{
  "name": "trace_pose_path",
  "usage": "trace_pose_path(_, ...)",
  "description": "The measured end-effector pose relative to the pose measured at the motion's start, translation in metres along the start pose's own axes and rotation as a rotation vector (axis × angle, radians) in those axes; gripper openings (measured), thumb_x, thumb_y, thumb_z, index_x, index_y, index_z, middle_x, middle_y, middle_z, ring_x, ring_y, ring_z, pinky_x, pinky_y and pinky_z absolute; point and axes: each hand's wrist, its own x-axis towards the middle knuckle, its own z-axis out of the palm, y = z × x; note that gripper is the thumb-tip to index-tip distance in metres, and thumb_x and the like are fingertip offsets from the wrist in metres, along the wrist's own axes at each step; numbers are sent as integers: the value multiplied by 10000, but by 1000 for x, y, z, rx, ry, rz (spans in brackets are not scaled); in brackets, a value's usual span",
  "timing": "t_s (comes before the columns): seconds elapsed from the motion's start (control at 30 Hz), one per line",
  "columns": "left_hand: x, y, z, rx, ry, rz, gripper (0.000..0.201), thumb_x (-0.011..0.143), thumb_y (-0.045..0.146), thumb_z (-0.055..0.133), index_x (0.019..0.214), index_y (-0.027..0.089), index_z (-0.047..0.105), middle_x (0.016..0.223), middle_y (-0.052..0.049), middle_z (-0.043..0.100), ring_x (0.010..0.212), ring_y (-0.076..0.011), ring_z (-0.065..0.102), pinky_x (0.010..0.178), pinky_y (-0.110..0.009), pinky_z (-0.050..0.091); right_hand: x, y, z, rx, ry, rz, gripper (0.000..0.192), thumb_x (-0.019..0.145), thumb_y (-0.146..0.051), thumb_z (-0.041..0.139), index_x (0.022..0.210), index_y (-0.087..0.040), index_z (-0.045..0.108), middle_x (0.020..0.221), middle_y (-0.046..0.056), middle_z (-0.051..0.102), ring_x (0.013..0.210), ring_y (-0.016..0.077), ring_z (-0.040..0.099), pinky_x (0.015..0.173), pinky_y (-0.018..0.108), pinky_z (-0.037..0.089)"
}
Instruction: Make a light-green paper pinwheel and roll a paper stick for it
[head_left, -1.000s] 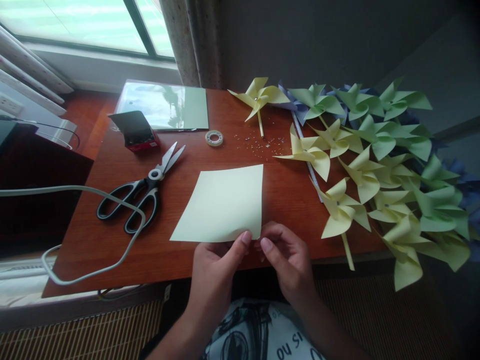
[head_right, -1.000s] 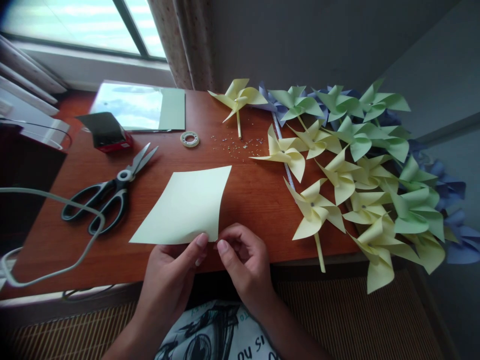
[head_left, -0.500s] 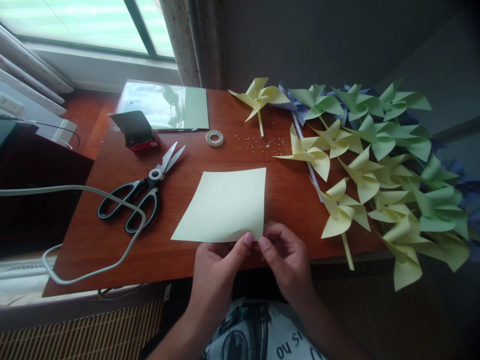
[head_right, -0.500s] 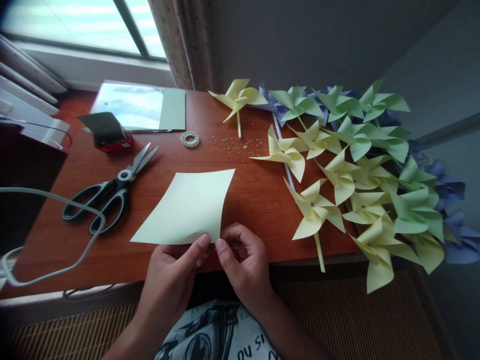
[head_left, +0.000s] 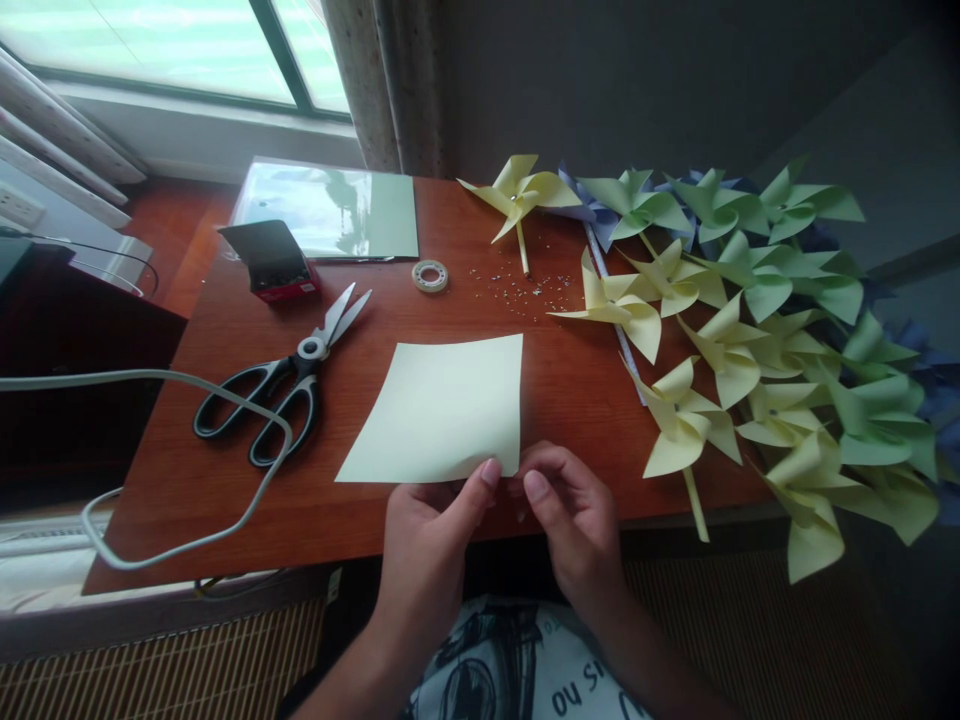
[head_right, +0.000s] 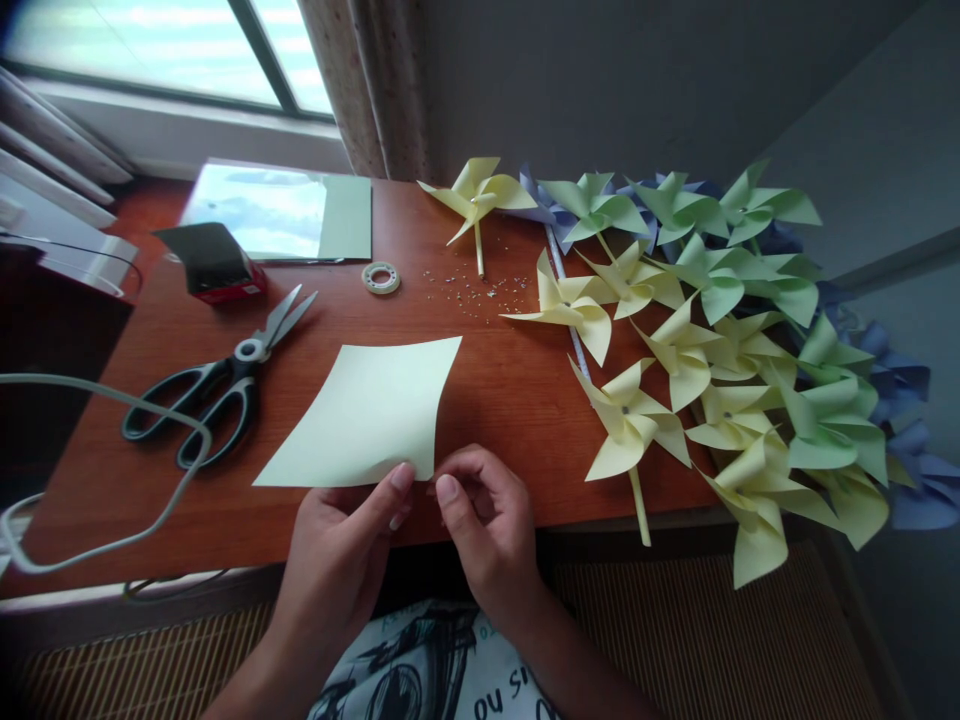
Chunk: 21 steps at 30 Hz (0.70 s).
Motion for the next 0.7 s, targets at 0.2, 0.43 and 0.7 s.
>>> trace_pose_path(0.2, 1, 0, -3, 15, -28, -11, 143, 761, 269, 867, 801, 161, 782, 736, -9, 729, 682, -113, 624, 645, -188, 499, 1, -1, -3, 17, -33, 21, 141, 957, -310, 647, 859, -210, 635, 791, -8, 605, 662, 124, 551, 608, 228, 467)
trace_pose_path(0.43, 1, -1, -2, 20, -31, -27, 137, 762, 273, 868, 772, 165, 785, 692, 3, 707, 669, -112, 621, 653, -188, 501, 1, 0, -2, 4, -40, 21, 154, 955, -303, 649, 837, -210, 618, 778, -12, 590, 662, 126, 547, 603, 235, 457)
trace_pose_path(0.7, 1, -4, -5, 57, -34, -2, 146, 762, 285, 865, 787, 164, 787, 695, -6, 720, 716, -148, 671, 702, -221, 528, 1, -1, 0, -16, -7, 5, 151, 947, -294, 642, 823, -214, 607, 767, -7, 604, 677, 145, 575, 618, 255, 476)
